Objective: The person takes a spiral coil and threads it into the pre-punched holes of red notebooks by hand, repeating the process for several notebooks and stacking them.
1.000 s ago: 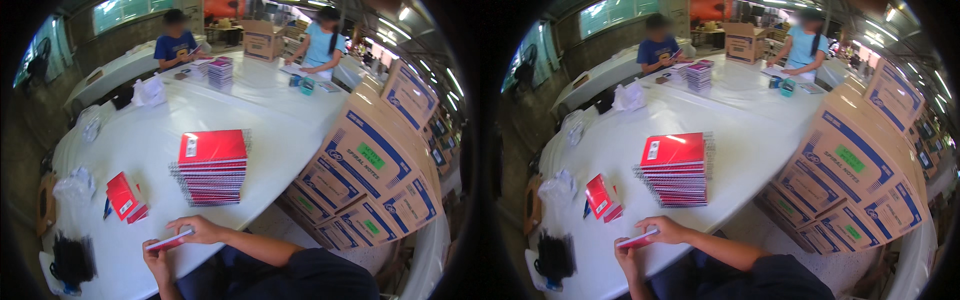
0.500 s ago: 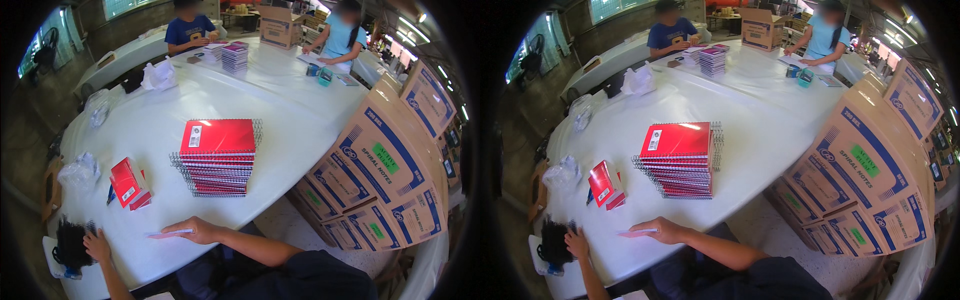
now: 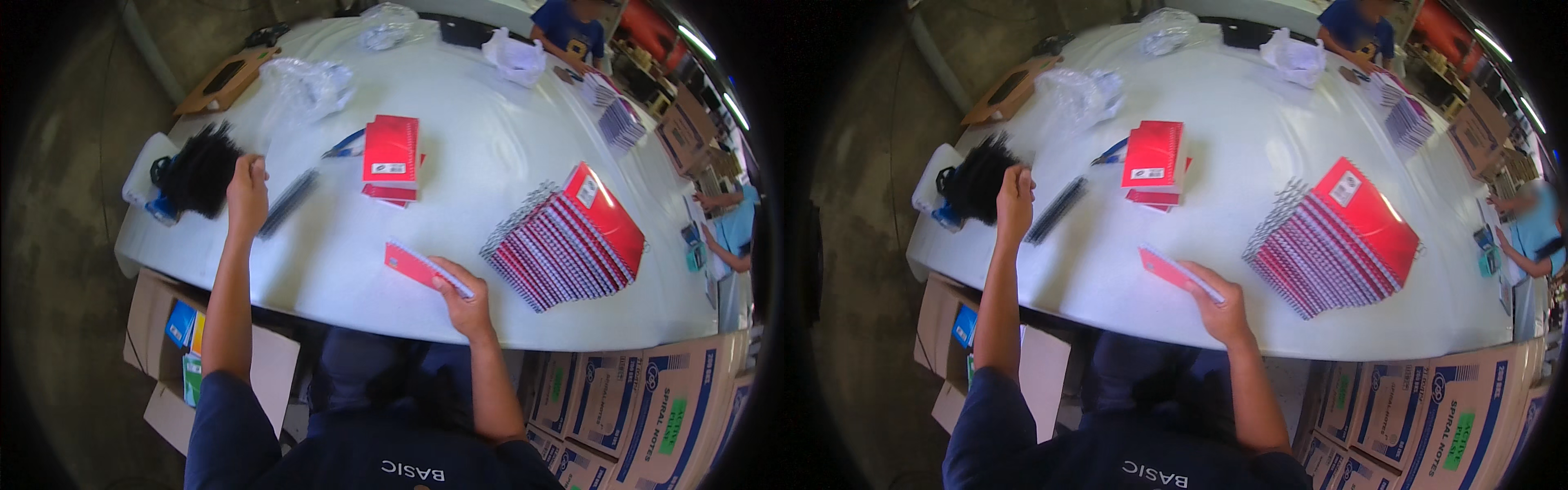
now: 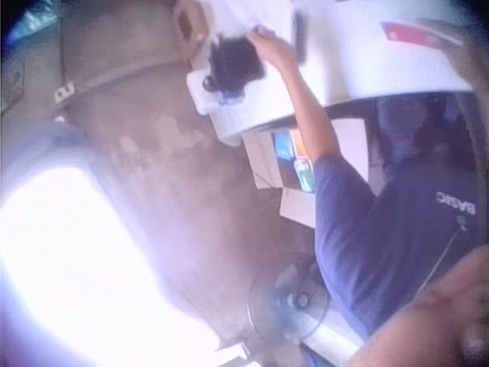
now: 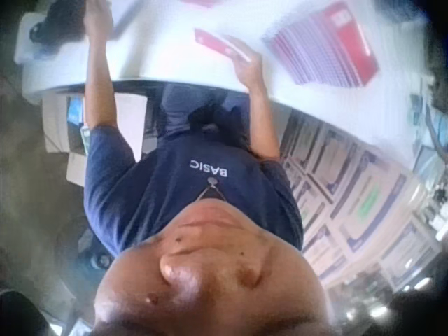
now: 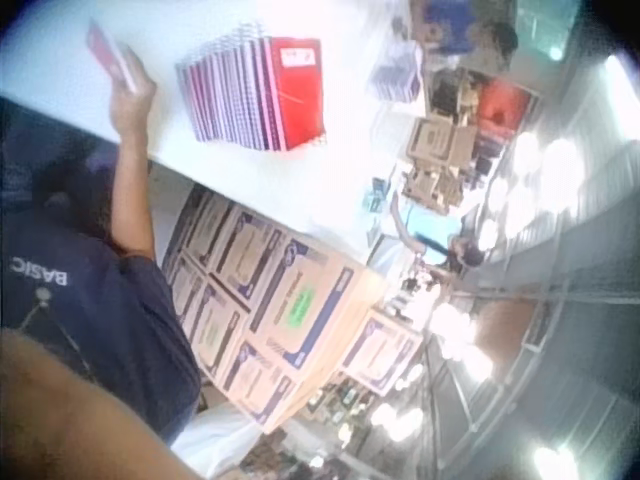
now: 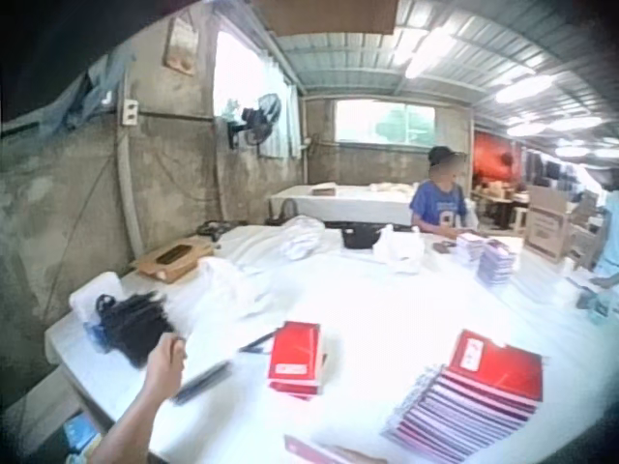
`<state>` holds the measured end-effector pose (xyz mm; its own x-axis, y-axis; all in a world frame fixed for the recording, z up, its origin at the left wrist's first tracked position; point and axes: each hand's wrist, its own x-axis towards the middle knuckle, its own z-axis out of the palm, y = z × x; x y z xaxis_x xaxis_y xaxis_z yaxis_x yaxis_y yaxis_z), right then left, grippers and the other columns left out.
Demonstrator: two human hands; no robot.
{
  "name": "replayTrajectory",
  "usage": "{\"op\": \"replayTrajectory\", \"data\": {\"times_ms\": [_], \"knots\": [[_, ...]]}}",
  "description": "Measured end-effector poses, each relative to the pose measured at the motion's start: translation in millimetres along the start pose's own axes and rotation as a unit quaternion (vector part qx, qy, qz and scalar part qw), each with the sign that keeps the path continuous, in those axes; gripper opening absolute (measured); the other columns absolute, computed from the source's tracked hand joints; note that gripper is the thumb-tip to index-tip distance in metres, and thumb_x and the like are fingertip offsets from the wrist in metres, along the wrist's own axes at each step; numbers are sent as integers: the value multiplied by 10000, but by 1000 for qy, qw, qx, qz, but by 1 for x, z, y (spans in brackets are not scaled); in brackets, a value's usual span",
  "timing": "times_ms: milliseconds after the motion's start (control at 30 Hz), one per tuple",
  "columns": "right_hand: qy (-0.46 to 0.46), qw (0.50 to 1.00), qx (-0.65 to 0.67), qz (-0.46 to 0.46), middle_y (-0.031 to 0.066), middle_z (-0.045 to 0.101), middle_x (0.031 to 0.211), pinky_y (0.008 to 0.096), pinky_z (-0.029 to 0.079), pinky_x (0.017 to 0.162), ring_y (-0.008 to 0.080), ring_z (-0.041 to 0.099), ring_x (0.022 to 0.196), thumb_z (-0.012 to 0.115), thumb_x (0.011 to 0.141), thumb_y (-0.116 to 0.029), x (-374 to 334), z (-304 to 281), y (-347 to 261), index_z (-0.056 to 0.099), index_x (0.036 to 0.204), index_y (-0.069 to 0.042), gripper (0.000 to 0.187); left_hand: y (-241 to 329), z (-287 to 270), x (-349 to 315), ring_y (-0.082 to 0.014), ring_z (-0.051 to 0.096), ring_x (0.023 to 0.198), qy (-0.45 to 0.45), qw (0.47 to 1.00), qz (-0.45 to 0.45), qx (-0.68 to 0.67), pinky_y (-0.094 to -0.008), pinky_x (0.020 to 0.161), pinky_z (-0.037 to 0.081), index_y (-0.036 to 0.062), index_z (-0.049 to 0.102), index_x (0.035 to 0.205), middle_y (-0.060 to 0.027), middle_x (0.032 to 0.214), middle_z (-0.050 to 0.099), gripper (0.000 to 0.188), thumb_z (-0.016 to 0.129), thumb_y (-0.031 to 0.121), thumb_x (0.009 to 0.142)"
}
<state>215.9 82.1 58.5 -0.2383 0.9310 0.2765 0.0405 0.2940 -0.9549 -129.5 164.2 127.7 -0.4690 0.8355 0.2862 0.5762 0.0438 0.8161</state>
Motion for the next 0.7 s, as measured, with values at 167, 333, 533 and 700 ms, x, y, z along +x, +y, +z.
{"op": "replayTrajectory", "data": {"times_ms": [167,333,533,700], "knots": [[20,1000,8,22,102,671,1024,254,454,860,110,594,951,588,873,-27,2,4,4,619,1107,31,243,27,10,-62,-234,579,812,-308,938,160,-4,-326,779,451,-9,580,989,-165,858,603,249,513,227,943],[18,1000,3,14,103,670,1037,246,450,861,108,594,949,578,877,-19,4,2,-2,622,1110,33,242,41,31,-98,-132,525,763,-436,894,100,0,-273,723,434,-12,578,928,-74,797,586,321,490,295,965],[14,999,29,28,105,668,1044,242,449,862,111,595,944,578,874,-12,4,0,0,623,1117,30,251,41,48,-96,-118,499,707,-379,921,88,-23,-260,689,424,9,560,889,-44,762,559,262,508,256,960],[-23,999,31,30,99,670,1032,246,451,860,112,595,936,586,870,-19,5,-4,-3,621,1120,32,258,35,45,-82,-81,485,745,-426,882,91,-183,-232,684,407,53,548,875,-21,840,550,138,577,182,917]]}}
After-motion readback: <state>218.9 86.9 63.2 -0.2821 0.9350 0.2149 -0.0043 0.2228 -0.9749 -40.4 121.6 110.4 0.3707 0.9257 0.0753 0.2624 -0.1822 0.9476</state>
